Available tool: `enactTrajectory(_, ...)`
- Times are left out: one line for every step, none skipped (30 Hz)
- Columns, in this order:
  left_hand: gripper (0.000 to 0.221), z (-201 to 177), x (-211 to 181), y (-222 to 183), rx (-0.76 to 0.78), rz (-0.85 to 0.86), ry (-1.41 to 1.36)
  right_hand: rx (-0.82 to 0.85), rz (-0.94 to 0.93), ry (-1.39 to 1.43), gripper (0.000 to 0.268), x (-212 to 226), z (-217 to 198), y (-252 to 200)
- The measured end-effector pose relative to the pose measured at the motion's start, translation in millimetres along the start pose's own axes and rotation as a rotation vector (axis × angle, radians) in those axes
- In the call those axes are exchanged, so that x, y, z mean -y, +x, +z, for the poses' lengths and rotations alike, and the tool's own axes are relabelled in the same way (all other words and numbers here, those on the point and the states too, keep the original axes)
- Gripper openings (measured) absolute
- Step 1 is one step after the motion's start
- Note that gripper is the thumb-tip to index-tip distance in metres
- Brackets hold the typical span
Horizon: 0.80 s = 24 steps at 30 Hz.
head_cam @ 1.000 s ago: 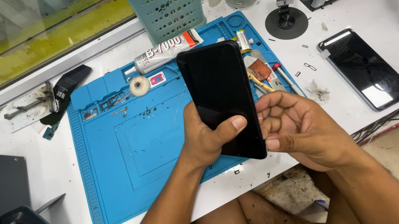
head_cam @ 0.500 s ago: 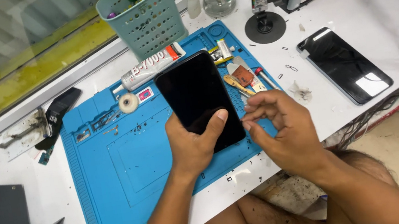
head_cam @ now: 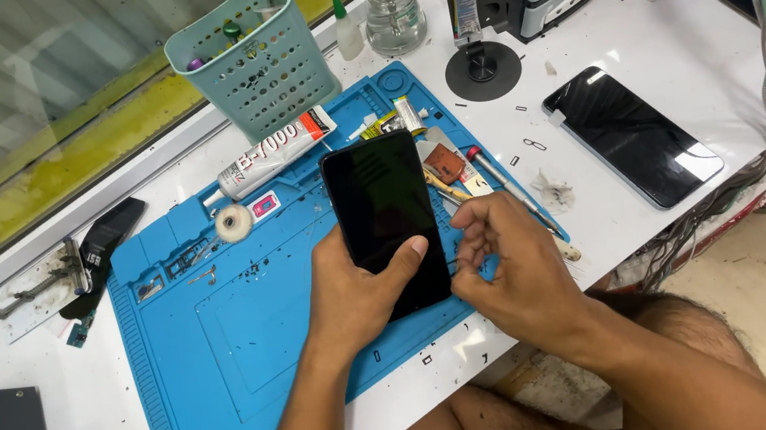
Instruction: Cleaning and inspecting a smartphone on a repair bench using a cloth and pry tool
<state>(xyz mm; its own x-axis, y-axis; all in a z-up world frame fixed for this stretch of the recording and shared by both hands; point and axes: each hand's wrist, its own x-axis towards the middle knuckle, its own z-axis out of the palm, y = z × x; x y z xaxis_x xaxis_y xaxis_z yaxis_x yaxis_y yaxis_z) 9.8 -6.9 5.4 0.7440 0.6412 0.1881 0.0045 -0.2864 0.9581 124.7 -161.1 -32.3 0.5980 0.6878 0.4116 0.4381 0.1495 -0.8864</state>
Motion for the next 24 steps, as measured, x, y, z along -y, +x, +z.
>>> enactTrajectory(0.029, -1, -1, 0, -0.021, -0.01, 0.033, -0.009, -0.007, -0.055, 0.041, -3, -1, 0)
enactTrajectory(0.029, -5, -5, 2, -0.023, -0.011, 0.032, -0.007, -0.007, -0.055, 0.041, -2, -3, 2)
enactTrajectory(0.029, -9, -9, 4, -0.047, -0.007, 0.03, -0.017, 0.042, -0.001, 0.041, -1, -5, 3)
enactTrajectory(0.029, -14, -13, 5, -0.076, -0.003, 0.03, -0.023, 0.09, 0.054, 0.041, 0, -6, 4)
enactTrajectory(0.029, -17, -6, 6, -0.082, -0.005, 0.029, -0.016, 0.089, 0.054, 0.041, -4, -10, 5)
enactTrajectory(0.028, -20, 1, 8, -0.109, -0.009, 0.027, -0.053, 0.088, 0.053, 0.041, -8, -14, 6)
enactTrajectory(0.027, -24, 8, 9, -0.137, -0.014, 0.025, -0.09, 0.086, 0.051, 0.041, -13, -17, 8)
enactTrajectory(0.027, -26, 6, 11, -0.145, -0.019, 0.024, -0.08, 0.088, 0.052, 0.041, -16, -23, 10)
enactTrajectory(0.026, -27, 4, 13, -0.204, -0.023, 0.021, -0.102, 0.094, 0.037, 0.042, -18, -28, 11)
enactTrajectory(0.025, -29, 2, 17, -0.266, -0.02, 0.017, -0.125, 0.094, 0.022, 0.042, -22, -33, 15)
enactTrajectory(0.025, -31, 2, 19, -0.276, -0.019, 0.015, -0.116, 0.089, 0.022, 0.042, -18, -35, 19)
enactTrajectory(0.024, -34, 1, 20, -0.356, -0.023, -0.013, -0.117, 0.064, -0.028, 0.041, -15, -37, 23)
enactTrajectory(0.022, -37, 0, 21, -0.435, -0.026, -0.041, -0.117, 0.038, -0.079, 0.039, -11, -38, 26)
enactTrajectory(0.022, -40, 12, 24, -0.448, -0.023, -0.039, -0.108, 0.031, -0.075, 0.039, -6, -34, 32)
enactTrajectory(0.022, -44, 23, 26, -0.532, -0.002, -0.057, -0.059, 0.023, -0.152, 0.041, 0, -29, 37)
enactTrajectory(0.023, -47, 35, 28, -0.614, 0.016, -0.076, -0.01, 0.018, -0.23, 0.043, 5, -25, 41)
enactTrajectory(0.023, -47, 35, 28, -0.625, 0.015, -0.076, -0.001, 0.013, -0.228, 0.043, 3, -19, 51)
enactTrajectory(0.024, -49, 36, 28, -0.675, 0.021, -0.101, 0.016, -0.068, -0.298, 0.043, 1, -11, 60)
enactTrajectory(0.026, -50, 37, 28, -0.725, 0.027, -0.126, 0.034, -0.15, -0.368, 0.043, -2, -4, 69)
enactTrajectory(0.026, -51, 39, 29, -0.73, 0.025, -0.128, 0.038, -0.152, -0.368, 0.043, -7, 8, 82)
enactTrajectory(0.027, -51, 42, 30, -0.759, 0.035, -0.135, 0.063, -0.203, -0.368, 0.044, -11, 20, 95)
enactTrajectory(0.028, -52, 44, 32, -0.785, 0.047, -0.145, 0.083, -0.256, -0.371, 0.045, -16, 31, 108)
enactTrajectory(0.028, -51, 44, 32, -0.786, 0.049, -0.149, 0.083, -0.259, -0.374, 0.045, -25, 40, 115)
enactTrajectory(0.029, -51, 44, 32, -0.815, 0.041, -0.162, 0.102, -0.278, -0.358, 0.047, -35, 52, 124)
